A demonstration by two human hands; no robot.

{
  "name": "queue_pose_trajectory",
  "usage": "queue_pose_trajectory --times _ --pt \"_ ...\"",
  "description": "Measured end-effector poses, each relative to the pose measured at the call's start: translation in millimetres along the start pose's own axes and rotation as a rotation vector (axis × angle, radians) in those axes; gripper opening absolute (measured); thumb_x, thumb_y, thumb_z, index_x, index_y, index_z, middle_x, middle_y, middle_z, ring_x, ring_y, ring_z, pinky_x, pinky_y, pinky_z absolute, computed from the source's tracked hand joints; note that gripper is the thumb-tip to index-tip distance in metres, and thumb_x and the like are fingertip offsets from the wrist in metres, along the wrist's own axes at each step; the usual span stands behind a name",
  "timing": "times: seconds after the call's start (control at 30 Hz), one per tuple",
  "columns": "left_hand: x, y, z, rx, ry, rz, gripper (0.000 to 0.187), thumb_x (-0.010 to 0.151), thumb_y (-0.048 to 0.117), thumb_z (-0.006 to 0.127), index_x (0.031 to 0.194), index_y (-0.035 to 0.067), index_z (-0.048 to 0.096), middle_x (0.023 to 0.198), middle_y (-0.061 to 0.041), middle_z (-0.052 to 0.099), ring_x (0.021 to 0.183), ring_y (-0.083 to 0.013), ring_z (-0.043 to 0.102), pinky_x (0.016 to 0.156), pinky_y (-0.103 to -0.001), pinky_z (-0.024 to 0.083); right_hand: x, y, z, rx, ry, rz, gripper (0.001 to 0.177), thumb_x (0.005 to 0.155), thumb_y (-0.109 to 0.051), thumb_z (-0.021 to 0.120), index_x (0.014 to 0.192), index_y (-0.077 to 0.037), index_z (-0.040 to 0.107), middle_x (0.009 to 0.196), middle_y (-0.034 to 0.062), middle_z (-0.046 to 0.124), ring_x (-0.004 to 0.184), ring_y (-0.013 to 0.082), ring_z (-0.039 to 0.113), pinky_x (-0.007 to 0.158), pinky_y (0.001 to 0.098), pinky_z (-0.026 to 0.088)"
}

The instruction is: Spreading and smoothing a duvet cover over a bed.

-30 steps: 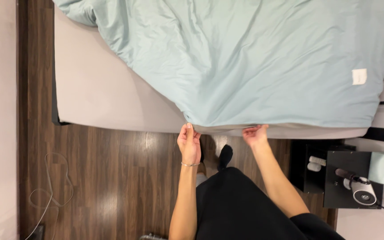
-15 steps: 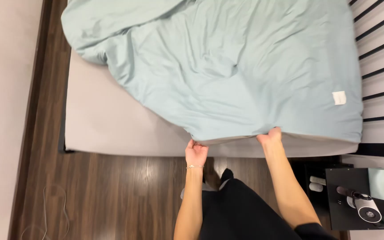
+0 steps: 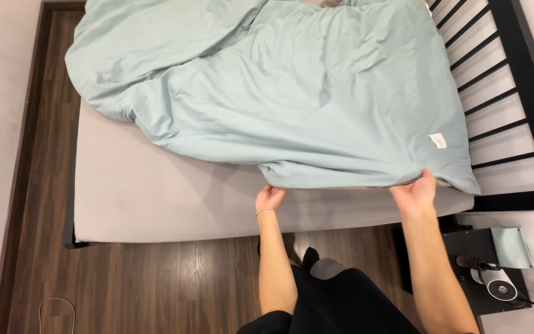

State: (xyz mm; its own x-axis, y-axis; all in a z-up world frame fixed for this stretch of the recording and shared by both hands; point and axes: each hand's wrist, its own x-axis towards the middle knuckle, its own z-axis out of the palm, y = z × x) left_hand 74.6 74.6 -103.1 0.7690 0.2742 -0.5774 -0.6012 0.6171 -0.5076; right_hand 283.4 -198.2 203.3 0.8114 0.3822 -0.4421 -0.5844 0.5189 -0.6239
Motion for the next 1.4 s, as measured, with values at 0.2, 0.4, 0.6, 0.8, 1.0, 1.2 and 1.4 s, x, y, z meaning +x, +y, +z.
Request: queue_pose_trajectory --times 0.2,0.4,0.6,0.8,1.0,1.2,1.4 --pt "-92 5 89 0.065 0.201 -0.107 0.047 0.101 0.018 0.036 0.137 -0.001 0.059 0.143 -0.019 0.061 0.131 -0.0348 0.058 0.106 -0.053 0.048 -14 13 30 0.063 -0.029 0.019 0.064 0.107 -0.038 0.018 0.156 -0.001 0.038 0.165 0.0170 0.042 0.153 0.0350 0.041 0.121 0.0553 0.038" --pt "-311 -107 292 1.018 -0.094 1.198 0.043 0.113 0.031 0.048 0.120 -0.011 0.049 0.104 -0.013 0.051 0.095 -0.0240 0.047 0.087 -0.038 0.044 47 96 -35 0.193 -0.088 0.250 0.055 0.110 -0.029 0.025 0.156 -0.004 0.041 0.159 0.0159 0.052 0.150 0.0300 0.045 0.121 0.0514 0.040" --pt "-246 10 146 0.949 0.028 1.219 0.041 0.105 0.030 0.055 0.131 -0.002 0.055 0.126 -0.010 0.067 0.114 -0.0228 0.065 0.099 -0.038 0.054 31 88 -38 0.203 -0.080 0.297 0.061 0.108 -0.034 0.021 0.153 -0.001 0.045 0.159 0.0173 0.051 0.147 0.0341 0.046 0.120 0.0557 0.037" --pt "-229 62 18 0.061 0.183 0.436 0.069 0.107 0.051 0.022 0.141 0.000 0.052 0.147 -0.017 0.056 0.132 -0.0345 0.052 0.110 -0.051 0.040 26 110 -78 0.154 0.124 0.427 0.053 0.107 -0.032 0.028 0.147 -0.007 0.052 0.155 0.0116 0.055 0.144 0.0289 0.049 0.119 0.0507 0.037" --pt "-196 89 -79 0.075 0.162 0.355 0.045 0.109 0.023 0.029 0.139 0.003 0.055 0.143 -0.015 0.060 0.133 -0.0322 0.055 0.111 -0.048 0.044 30 148 -165 0.109 0.364 0.488 0.046 0.106 -0.029 0.035 0.142 -0.013 0.059 0.151 0.0058 0.059 0.141 0.0236 0.052 0.118 0.0458 0.037" --pt "-208 106 -71 0.084 0.022 0.487 0.039 0.107 0.024 0.045 0.139 0.004 0.056 0.141 -0.010 0.062 0.131 -0.0263 0.057 0.111 -0.042 0.046 62 165 -236 0.133 0.538 0.493 0.041 0.105 -0.027 0.041 0.137 -0.018 0.064 0.148 0.0009 0.062 0.139 0.0192 0.054 0.117 0.0416 0.038" --pt "-315 6 106 0.786 -0.309 1.014 0.026 0.105 0.031 0.058 0.118 0.009 0.061 0.121 -0.001 0.067 0.113 -0.0155 0.060 0.102 -0.035 0.047 71 196 -194 0.303 0.392 0.476 0.039 0.106 -0.021 0.043 0.135 -0.007 0.064 0.139 0.0101 0.068 0.124 0.0263 0.066 0.104 0.0449 0.053"
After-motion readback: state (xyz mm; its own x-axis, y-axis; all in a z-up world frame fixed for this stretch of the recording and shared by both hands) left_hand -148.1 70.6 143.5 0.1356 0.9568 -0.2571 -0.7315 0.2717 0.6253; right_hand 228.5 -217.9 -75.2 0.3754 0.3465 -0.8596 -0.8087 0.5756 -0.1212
